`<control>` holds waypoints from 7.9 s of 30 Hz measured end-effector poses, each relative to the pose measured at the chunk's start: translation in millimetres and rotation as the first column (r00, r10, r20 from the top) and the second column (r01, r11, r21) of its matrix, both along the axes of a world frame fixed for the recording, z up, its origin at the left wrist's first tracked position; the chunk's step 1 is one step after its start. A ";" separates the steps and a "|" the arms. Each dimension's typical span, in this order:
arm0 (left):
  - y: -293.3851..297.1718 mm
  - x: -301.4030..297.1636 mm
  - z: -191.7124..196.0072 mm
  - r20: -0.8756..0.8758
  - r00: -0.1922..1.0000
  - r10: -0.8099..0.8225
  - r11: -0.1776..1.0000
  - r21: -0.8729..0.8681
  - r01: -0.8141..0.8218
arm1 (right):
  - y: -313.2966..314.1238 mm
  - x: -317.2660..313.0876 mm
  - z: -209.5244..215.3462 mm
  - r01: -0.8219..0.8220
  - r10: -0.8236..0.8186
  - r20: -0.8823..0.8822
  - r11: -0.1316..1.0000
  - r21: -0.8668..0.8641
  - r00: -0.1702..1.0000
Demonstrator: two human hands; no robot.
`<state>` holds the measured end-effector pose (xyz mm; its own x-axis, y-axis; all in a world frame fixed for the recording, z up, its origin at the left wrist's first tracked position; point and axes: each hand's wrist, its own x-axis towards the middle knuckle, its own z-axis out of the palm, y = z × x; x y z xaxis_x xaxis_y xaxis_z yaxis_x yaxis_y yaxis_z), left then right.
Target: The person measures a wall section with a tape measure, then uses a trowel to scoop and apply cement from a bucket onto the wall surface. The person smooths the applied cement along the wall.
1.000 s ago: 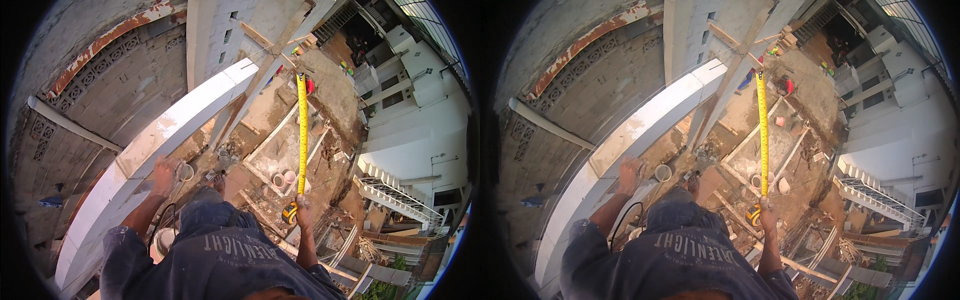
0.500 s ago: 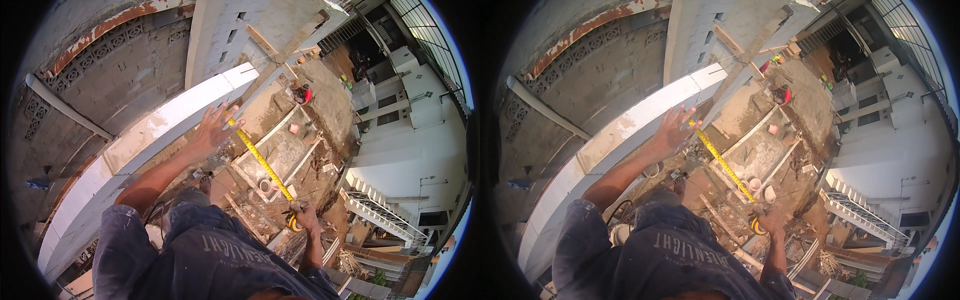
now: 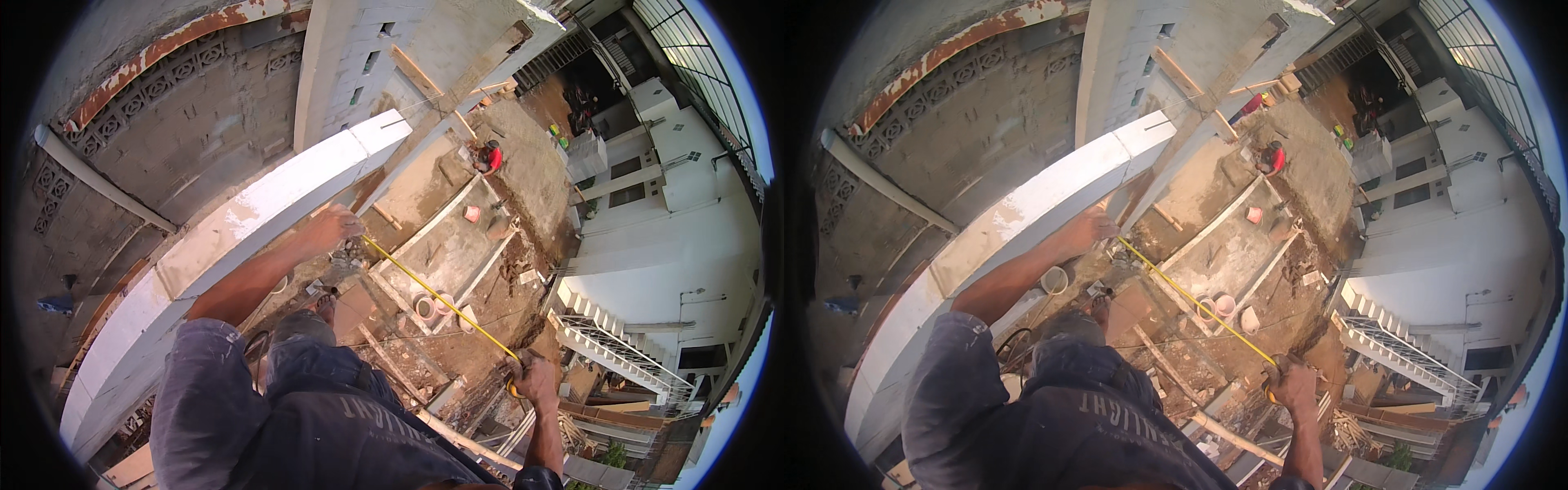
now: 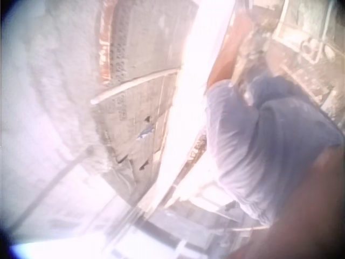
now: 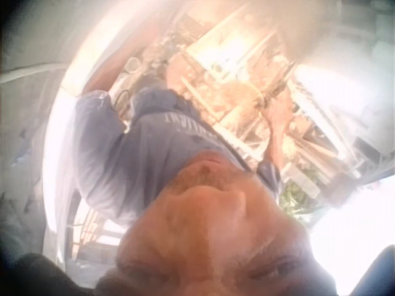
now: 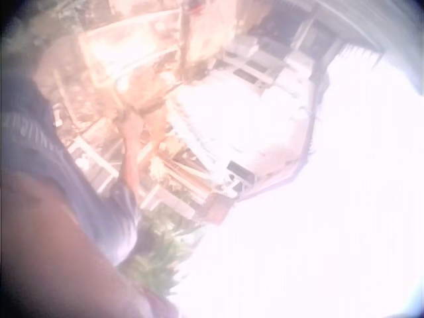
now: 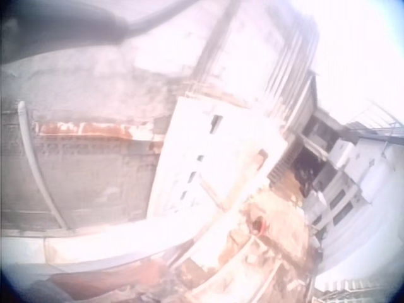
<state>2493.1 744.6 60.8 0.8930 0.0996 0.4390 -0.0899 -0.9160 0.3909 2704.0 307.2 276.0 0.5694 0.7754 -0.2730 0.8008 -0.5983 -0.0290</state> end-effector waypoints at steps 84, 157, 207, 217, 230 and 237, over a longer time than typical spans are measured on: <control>-27.9 246.2 -40.2 -0.198 0.797 0.570 0.634 -0.511 -0.581 | -102.6 -190.3 -221.4 0.455 -0.698 -0.355 0.691 -0.562 0.621; 188.9 350.9 51.7 0.419 -0.170 0.892 0.390 -0.903 -0.181 | -75.5 -173.4 -243.1 0.570 -0.741 -0.459 0.670 -0.475 0.489; -75.5 -358.6 -55.7 -0.358 -0.310 0.881 -0.376 -0.133 -0.917 | 239.1 -201.2 -286.6 -0.927 0.707 -0.680 0.358 0.109 0.193; -79.6 -365.4 -32.9 -0.450 -0.241 0.860 -0.305 -0.073 -0.950 | 329.4 -269.3 -260.4 -0.425 -0.394 -0.848 0.740 -0.521 0.355; -70.3 -380.3 -47.7 -0.393 -0.178 0.902 -0.209 -0.036 -0.977 | 318.9 -359.4 -251.4 -0.324 -0.548 -0.803 0.822 -0.468 -0.233; -64.9 -447.0 -8.8 -0.514 0.213 0.831 -0.080 -0.489 -0.869 | 322.9 -477.7 -239.4 -0.108 -0.249 -0.913 0.968 -0.226 -0.323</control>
<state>2046.1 679.7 52.0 -0.0925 0.9757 -0.1987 0.6018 0.2138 0.7695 2226.3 630.1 36.6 -0.5243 0.6021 -0.6022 -0.2218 -0.7793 -0.5861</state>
